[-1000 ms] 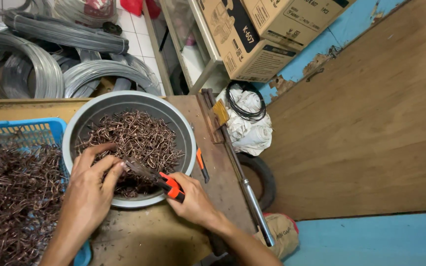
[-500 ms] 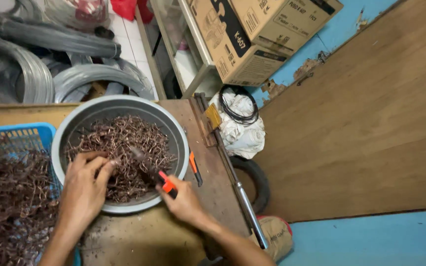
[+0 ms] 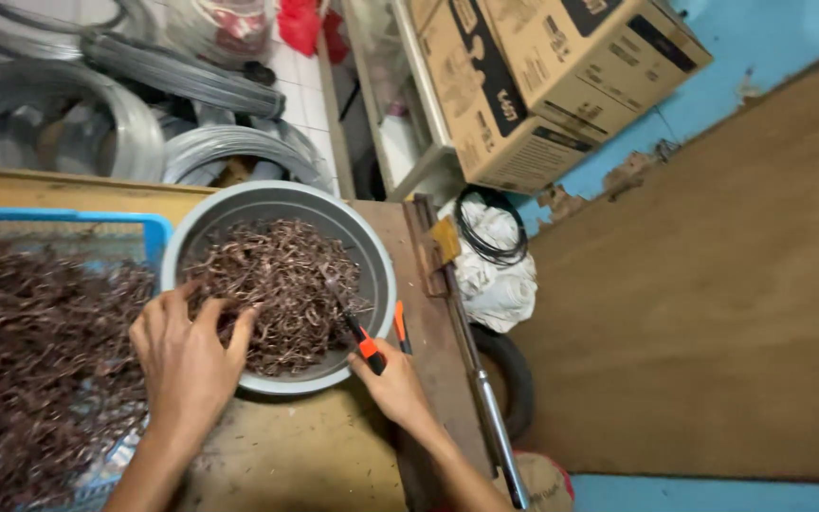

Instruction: The person uses pliers to cut small copper wire pieces from a metal bowl and places them into a blue basket. The person repeatedly picks up wire pieces, cuts them, and transfers them to the basket.

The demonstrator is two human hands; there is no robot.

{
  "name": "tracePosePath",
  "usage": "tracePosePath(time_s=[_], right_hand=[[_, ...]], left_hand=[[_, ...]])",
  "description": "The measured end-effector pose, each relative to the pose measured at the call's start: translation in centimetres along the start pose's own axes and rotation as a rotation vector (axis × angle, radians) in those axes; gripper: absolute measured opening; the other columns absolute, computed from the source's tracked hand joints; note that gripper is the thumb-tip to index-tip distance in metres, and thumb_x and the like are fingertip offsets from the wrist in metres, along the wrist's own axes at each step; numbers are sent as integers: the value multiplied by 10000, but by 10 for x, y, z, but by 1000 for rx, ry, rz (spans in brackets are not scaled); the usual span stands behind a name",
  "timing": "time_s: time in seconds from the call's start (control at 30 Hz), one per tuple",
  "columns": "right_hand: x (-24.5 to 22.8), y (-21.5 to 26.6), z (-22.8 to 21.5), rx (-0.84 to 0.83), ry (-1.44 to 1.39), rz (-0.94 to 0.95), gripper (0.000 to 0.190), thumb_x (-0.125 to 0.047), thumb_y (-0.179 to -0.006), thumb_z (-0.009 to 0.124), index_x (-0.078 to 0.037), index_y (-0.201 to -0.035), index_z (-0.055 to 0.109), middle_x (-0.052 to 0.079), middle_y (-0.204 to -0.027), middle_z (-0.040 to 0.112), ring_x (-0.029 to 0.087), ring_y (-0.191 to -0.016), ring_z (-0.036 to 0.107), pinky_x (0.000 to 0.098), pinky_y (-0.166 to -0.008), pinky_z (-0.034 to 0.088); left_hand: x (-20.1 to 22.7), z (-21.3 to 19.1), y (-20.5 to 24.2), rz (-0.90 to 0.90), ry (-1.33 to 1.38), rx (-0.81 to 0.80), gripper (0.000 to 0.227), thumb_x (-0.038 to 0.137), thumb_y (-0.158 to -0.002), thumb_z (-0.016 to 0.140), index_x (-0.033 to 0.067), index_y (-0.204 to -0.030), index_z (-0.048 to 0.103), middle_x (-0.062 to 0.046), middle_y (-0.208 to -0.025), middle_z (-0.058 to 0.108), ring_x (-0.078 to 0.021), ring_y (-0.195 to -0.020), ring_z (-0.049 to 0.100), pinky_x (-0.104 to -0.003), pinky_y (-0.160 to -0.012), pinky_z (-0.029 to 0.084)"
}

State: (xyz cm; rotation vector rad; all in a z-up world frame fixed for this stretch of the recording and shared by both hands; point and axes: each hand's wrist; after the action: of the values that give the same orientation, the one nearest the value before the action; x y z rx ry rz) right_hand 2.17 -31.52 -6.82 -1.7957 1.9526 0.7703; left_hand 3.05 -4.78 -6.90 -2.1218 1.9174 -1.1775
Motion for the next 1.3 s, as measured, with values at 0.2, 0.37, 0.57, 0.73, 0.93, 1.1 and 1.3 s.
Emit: tracePosePath(time_s=[0.2, 0.37, 0.57, 0.73, 0.93, 1.1, 1.3], right_hand=[[11, -1, 7, 20, 48, -27, 301, -457, -933, 696, -172, -864, 627, -11, -697, 549, 174, -678, 504, 308, -679, 420], [16, -6, 13, 30, 83, -7, 301, -455, -919, 710, -176, -859, 615, 7, -693, 559, 194, -673, 510, 329, -674, 429], [15, -3, 14, 45, 99, -15, 285, -364, -899, 727, -150, -812, 561, 54, -666, 530, 243, -660, 468, 347, -662, 414], [12, -2, 13, 48, 95, -10, 224, -336, -892, 727, -162, -828, 601, 35, -659, 533, 224, -650, 476, 347, -663, 418], [2, 2, 10, 45, 113, 8, 289, -371, -911, 733, -155, -819, 565, 48, -646, 494, 240, -647, 443, 331, -648, 402], [2, 3, 11, 38, 78, 2, 246, -342, -905, 747, -148, -853, 606, 39, -687, 551, 233, -683, 475, 317, -687, 428], [-12, 29, 5, 28, -50, -145, 308, -112, -921, 644, -133, -1160, 451, 75, -887, 686, 283, -746, 646, 349, -730, 499]], left_hand=[[-73, -19, 29, -101, -351, -113, 304, 343, -969, 682, 144, -1195, 720, -108, -1127, 729, -315, -1037, 647, -432, -802, 514], [-111, -1, 56, -179, -438, -351, 395, 449, -932, 613, 232, -1246, 712, -70, -1212, 700, -316, -1133, 629, -450, -903, 500], [-108, 1, 66, -110, -434, -255, 240, 373, -930, 677, 242, -1128, 715, -9, -1089, 711, -261, -1059, 652, -404, -894, 468], [-105, -5, 63, -112, -372, -238, 278, 349, -949, 681, 232, -1198, 720, -33, -1112, 714, -269, -1060, 644, -414, -894, 472], [-98, -27, 41, -216, -149, -244, 222, 338, -1050, 610, 130, -1050, 689, -94, -1031, 751, -339, -979, 686, -469, -849, 489], [-89, -44, 27, -462, 304, -275, 282, 276, -1010, 616, 59, -1177, 685, -143, -1341, 668, -393, -1247, 511, -532, -969, 418], [-57, -67, 15, -489, 513, -195, 148, 179, -1058, 588, 114, -1137, 695, -55, -1138, 764, -277, -1051, 682, -449, -910, 480]])
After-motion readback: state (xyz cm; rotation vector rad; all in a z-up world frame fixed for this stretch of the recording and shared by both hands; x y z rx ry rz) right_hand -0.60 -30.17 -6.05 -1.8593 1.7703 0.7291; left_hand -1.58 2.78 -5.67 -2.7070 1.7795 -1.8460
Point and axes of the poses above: each hand's wrist, its own y-axis away from the middle knuckle, its own z-axis out of the palm, x = y × z
